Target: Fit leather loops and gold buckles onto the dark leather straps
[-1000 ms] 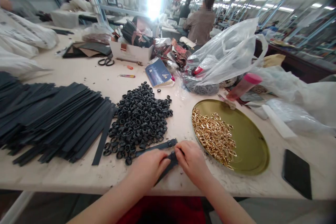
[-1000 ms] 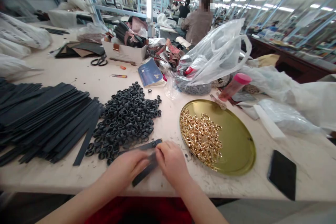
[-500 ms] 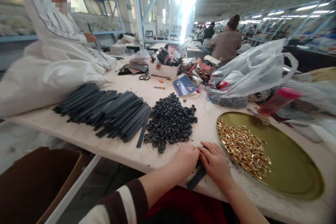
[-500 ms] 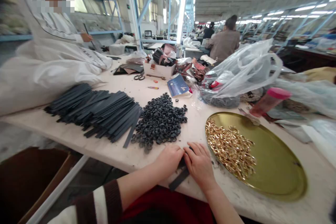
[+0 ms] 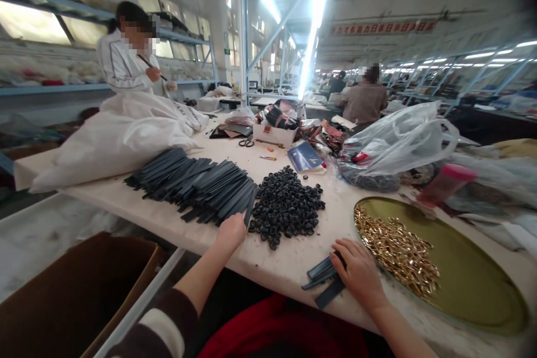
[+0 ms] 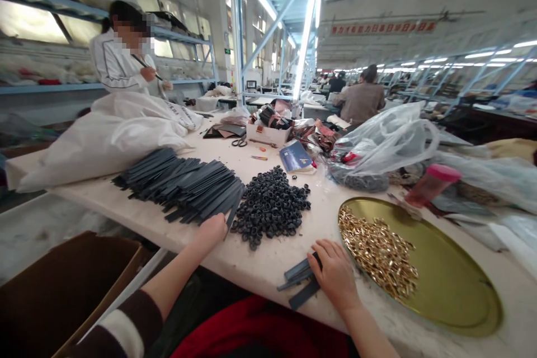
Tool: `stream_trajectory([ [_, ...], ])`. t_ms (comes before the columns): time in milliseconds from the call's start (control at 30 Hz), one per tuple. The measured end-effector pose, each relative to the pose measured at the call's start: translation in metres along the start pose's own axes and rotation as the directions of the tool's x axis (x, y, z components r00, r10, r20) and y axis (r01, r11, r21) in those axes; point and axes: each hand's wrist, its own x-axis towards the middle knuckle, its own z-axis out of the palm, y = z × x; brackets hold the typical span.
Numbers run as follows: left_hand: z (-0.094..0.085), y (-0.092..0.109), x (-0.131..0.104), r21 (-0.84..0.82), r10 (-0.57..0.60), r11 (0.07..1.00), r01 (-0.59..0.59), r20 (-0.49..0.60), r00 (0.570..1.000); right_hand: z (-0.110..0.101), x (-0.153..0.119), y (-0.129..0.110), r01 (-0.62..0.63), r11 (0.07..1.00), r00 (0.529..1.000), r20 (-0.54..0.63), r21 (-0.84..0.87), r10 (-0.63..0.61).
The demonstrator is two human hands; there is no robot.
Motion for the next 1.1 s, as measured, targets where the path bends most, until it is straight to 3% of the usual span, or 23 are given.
stream_trajectory([
  [100,-0.004,0.005,0.009,-0.034,-0.026,0.999,0.026,0.012,1.000,0.000,-0.001,-0.003,0.005,1.000,1.000,-0.027,-0.017,-0.005],
  [200,-0.020,0.009,0.015,-0.075,-0.032,0.997,0.033,0.003,0.999,-0.007,0.004,-0.014,0.025,1.000,0.999,-0.048,0.008,-0.024],
  [300,-0.039,0.018,0.001,-0.121,0.020,0.992,-0.029,-0.075,0.997,-0.024,0.016,-0.034,0.005,0.997,0.997,-0.082,0.076,0.001],
  [400,-0.054,0.033,-0.032,-0.167,0.146,0.972,-0.166,-0.122,0.982,-0.048,0.034,-0.055,-0.062,0.993,0.980,-0.183,0.105,0.081],
  [433,-0.057,0.038,-0.044,-0.202,0.231,0.948,-0.248,-0.104,0.967,-0.056,0.039,-0.062,-0.037,0.995,0.979,-0.196,0.095,0.055],
  [500,-0.062,0.045,-0.064,-0.415,0.480,0.790,-0.451,-0.039,0.877,-0.068,0.047,-0.072,0.074,0.989,0.993,-0.099,0.127,-0.061],
  [533,-0.064,0.048,-0.070,-0.518,0.532,0.722,-0.458,-0.007,0.847,-0.072,0.049,-0.077,0.096,0.979,0.995,-0.019,0.180,-0.094],
  [567,-0.065,0.049,-0.073,-0.628,0.546,0.657,-0.417,0.015,0.838,-0.073,0.049,-0.081,0.079,0.965,0.993,0.068,0.251,-0.099],
  [633,-0.066,0.054,-0.070,-0.833,0.487,0.508,-0.220,0.068,0.871,-0.071,0.044,-0.088,-0.077,0.910,0.974,0.224,0.408,-0.018],
  [733,-0.059,0.067,-0.057,-0.960,0.417,0.270,0.073,0.185,0.890,-0.065,0.035,-0.096,-0.316,0.755,0.923,0.372,0.574,0.104],
  [867,-0.042,0.092,-0.045,-0.942,0.482,0.238,0.238,0.327,0.813,-0.052,0.047,-0.078,-0.292,0.652,0.889,0.450,0.700,-0.086],
  [933,-0.035,0.100,-0.039,-0.923,0.460,0.235,0.305,0.382,0.802,-0.038,0.066,-0.047,-0.328,0.700,0.886,0.463,0.634,-0.005],
  [1000,-0.031,0.104,-0.032,-0.903,0.425,0.227,0.366,0.430,0.797,-0.015,0.089,-0.008,-0.382,0.840,0.906,0.334,0.386,0.258],
  [1033,-0.029,0.105,-0.029,-0.893,0.412,0.223,0.390,0.449,0.793,0.000,0.100,0.011,-0.392,0.892,0.903,0.281,0.224,0.326],
  [1100,-0.025,0.106,-0.022,-0.871,0.394,0.217,0.441,0.491,0.777,0.030,0.118,0.042,-0.399,0.906,0.892,0.290,0.143,0.347],
])
